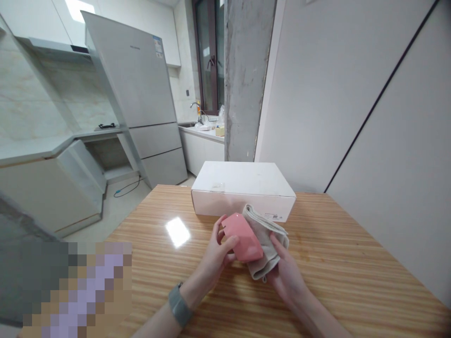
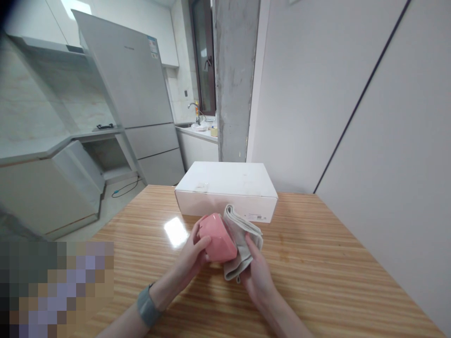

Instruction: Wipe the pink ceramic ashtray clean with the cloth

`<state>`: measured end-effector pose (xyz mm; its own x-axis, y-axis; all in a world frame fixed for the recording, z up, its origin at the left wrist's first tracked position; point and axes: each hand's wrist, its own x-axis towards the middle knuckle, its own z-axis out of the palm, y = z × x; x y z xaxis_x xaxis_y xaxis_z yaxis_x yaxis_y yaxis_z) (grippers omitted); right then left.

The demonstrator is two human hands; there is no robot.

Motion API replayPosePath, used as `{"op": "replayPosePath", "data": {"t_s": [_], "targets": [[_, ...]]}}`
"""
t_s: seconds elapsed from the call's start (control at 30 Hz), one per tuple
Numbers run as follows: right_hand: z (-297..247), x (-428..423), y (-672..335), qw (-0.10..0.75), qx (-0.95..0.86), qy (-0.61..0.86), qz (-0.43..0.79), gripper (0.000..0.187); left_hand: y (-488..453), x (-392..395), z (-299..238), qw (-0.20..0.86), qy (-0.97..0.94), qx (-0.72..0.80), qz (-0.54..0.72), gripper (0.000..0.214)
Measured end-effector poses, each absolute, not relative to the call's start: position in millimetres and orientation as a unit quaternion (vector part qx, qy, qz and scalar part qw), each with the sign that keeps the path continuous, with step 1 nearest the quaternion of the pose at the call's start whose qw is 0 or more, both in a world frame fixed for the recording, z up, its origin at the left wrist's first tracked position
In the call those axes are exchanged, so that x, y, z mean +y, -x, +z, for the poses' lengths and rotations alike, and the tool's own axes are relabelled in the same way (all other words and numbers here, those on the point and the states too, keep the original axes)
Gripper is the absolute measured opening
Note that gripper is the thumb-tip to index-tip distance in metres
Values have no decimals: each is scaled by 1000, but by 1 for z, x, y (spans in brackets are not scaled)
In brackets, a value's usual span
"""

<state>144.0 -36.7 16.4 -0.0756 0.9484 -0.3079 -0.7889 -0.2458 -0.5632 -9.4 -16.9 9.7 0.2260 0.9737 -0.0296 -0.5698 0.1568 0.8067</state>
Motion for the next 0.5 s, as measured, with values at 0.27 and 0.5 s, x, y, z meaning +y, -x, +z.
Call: {"op": "replayPosePath", "data": {"t_s": [0.27,0.5], "targets": [[25,-40,-141,598,-95,299,738,27,10,-13,9,559,-430,365,608,75],[28,-36,-142,595,-96,306,737,27,8,-9,6,642,-354,363,575,62]]}}
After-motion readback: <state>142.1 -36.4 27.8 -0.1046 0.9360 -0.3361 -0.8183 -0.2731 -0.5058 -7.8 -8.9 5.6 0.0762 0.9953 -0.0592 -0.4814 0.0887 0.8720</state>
